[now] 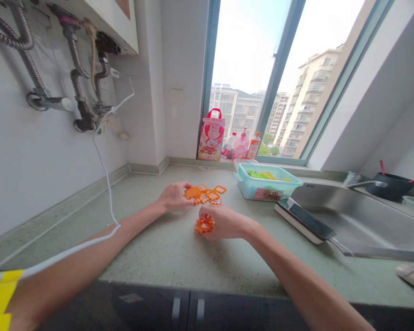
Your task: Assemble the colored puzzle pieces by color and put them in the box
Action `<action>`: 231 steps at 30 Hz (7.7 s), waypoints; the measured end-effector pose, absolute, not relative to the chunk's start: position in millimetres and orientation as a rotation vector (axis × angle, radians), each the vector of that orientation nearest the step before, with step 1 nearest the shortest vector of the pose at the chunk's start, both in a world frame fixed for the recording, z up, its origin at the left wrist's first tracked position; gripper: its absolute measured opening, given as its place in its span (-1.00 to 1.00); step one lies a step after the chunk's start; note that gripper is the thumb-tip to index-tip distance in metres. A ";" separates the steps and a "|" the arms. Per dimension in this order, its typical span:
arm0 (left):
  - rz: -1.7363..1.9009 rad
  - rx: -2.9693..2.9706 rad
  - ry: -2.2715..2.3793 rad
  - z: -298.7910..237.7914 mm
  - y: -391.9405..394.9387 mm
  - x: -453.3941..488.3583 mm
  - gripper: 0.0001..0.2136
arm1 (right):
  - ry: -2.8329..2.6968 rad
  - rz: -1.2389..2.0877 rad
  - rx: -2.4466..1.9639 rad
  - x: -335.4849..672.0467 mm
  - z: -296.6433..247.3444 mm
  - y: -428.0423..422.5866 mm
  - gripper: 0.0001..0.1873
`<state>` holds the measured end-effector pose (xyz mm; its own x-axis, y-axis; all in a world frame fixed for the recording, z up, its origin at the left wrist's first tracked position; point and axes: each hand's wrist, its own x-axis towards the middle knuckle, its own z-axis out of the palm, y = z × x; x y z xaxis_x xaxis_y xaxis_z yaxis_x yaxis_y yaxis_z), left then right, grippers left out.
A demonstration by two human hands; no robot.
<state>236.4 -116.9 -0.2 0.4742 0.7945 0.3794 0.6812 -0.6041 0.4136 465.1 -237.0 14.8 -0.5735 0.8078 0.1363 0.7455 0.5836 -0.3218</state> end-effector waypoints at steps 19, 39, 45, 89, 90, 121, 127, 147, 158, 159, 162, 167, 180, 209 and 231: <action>0.659 2.620 1.281 -14.1 -116.3 243.0 -0.48 | -1.488 -0.513 -1.585 607.1 69.4 -187.2 -0.59; 0.655 2.669 0.893 -7.3 -122.7 233.8 -0.61 | -2.513 -0.177 -0.968 474.6 1.5 -178.0 -0.48; 0.621 2.480 0.789 -7.1 -112.8 224.3 -0.37 | -2.484 0.109 -0.968 460.8 -15.9 -169.9 -0.50; 0.416 2.884 0.706 -17.7 -86.5 208.1 -0.40 | -1.538 -0.822 -1.781 620.3 37.5 -167.8 -0.41; 0.379 2.894 0.677 -17.0 -90.3 210.2 -0.37 | -1.620 -0.828 -1.667 609.5 35.3 -165.2 -0.44; 0.536 2.886 0.829 -14.0 -84.3 211.1 -0.58 | -2.353 0.162 -1.026 480.2 -27.7 -156.5 -0.64; 0.553 2.972 0.967 -10.9 -76.7 198.6 -0.66 | -2.197 -0.044 -1.169 490.5 -12.7 -160.5 -0.57; 0.562 2.788 0.666 -25.2 -79.9 214.0 -0.62 | -2.440 0.305 -1.227 501.3 -1.7 -169.6 -0.63; 0.638 2.777 0.871 -28.0 -83.8 218.9 -0.60 | -2.296 -0.075 -1.428 543.2 3.1 -158.7 -0.67; 0.636 2.792 0.873 -27.9 -85.6 221.3 -0.60 | -2.242 -0.114 -1.398 546.0 5.1 -158.3 -0.67; 0.591 2.829 0.783 -27.1 -91.8 229.0 -0.61 | -2.031 -0.168 -1.258 541.1 9.0 -157.8 -0.67; 0.688 2.826 0.839 -23.5 -95.2 230.6 -0.55 | -1.815 -0.107 -1.142 504.9 -1.0 -154.0 -0.69; 0.599 2.798 0.711 -21.8 -92.2 221.8 -0.67 | -2.164 0.198 -1.307 481.5 -31.7 -140.4 -0.84; 0.498 2.810 0.800 -25.5 -87.8 212.8 -0.56 | -2.143 -0.027 -1.652 521.5 -18.4 -148.2 -0.71; 0.508 2.797 0.755 -25.6 -86.0 212.7 -0.58 | -2.298 0.437 -1.272 494.8 -10.0 -168.6 -0.62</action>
